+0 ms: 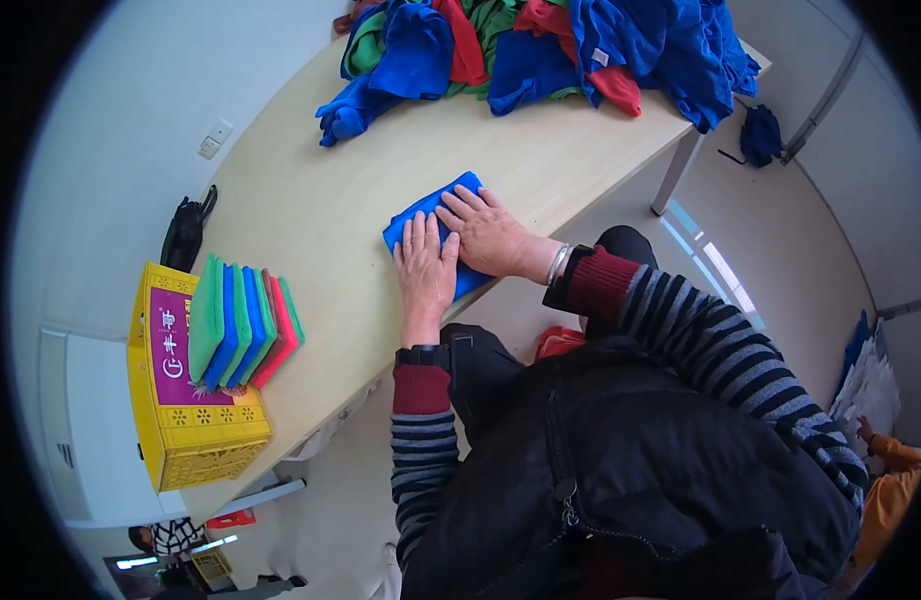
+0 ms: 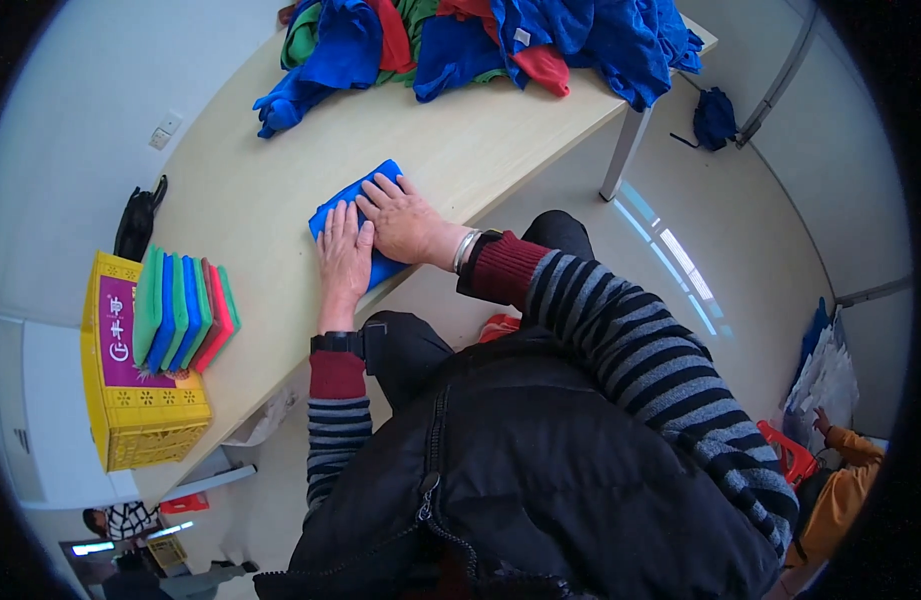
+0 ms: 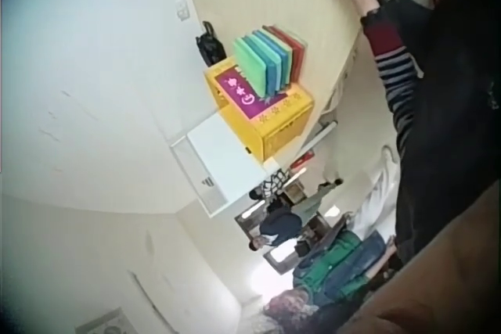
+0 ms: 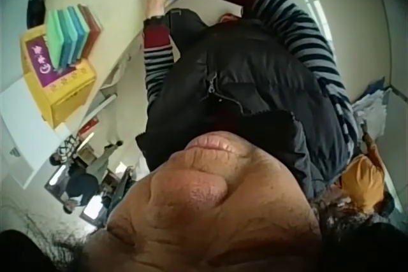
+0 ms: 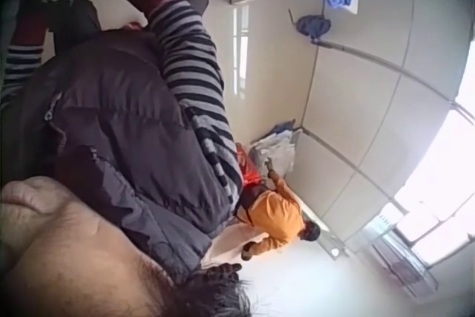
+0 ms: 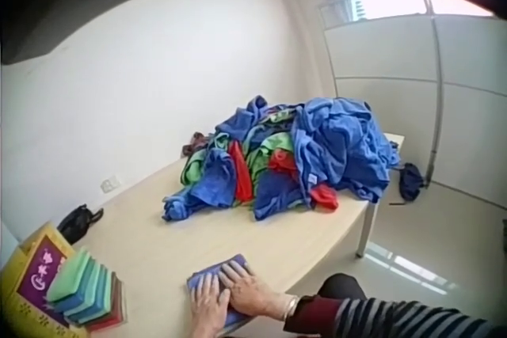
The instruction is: The person folds a blue cloth and places it on a stack, then takes a green cloth from a pile, unfolds it, and folds it into a square to add to the stack. Finally, they take another blue cloth from the pile, unfold it, and fold it into a square.
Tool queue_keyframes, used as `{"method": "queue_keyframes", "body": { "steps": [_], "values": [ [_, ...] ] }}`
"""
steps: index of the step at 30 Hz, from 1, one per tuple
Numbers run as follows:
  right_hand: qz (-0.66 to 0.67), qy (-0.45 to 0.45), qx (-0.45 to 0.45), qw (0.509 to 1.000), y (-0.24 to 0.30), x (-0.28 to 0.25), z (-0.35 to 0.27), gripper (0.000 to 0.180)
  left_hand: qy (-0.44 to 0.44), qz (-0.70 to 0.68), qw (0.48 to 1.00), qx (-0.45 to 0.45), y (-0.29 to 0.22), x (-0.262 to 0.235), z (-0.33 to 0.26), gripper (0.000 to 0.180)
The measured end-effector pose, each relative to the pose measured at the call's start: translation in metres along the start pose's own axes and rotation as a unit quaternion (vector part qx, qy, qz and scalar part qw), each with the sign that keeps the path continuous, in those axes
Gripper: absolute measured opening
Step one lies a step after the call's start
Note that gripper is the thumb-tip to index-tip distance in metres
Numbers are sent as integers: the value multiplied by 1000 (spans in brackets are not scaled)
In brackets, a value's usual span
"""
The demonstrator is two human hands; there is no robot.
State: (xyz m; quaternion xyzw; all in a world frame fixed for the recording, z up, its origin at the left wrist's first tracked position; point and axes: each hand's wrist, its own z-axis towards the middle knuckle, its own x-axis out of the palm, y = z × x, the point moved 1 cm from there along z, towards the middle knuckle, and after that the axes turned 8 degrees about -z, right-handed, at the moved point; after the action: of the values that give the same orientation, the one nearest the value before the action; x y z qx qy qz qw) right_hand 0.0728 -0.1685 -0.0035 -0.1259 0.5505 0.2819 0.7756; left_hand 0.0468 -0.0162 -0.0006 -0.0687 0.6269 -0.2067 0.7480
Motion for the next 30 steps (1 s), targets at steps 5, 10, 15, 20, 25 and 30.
{"method": "queue_keyframes", "body": {
  "steps": [5,10,15,20,25,30],
  "values": [
    [-10,1,6,1000,-3,3,1,55,19,10,1000,-8,5,2,0,68],
    [-7,16,-1,1000,-3,-6,1,57,2,32,999,-16,8,-1,-1,71],
    [5,28,8,1000,-15,-14,-2,62,-5,65,998,-20,5,-7,-9,73],
    [39,31,49,998,-29,-10,1,66,-13,51,998,-24,5,-7,-8,74],
    [46,34,60,997,-30,-7,-3,70,-20,36,998,-46,5,-10,-9,75],
    [12,55,73,996,-24,-20,1,68,-19,96,993,-69,7,-19,-14,73]
  ]
}}
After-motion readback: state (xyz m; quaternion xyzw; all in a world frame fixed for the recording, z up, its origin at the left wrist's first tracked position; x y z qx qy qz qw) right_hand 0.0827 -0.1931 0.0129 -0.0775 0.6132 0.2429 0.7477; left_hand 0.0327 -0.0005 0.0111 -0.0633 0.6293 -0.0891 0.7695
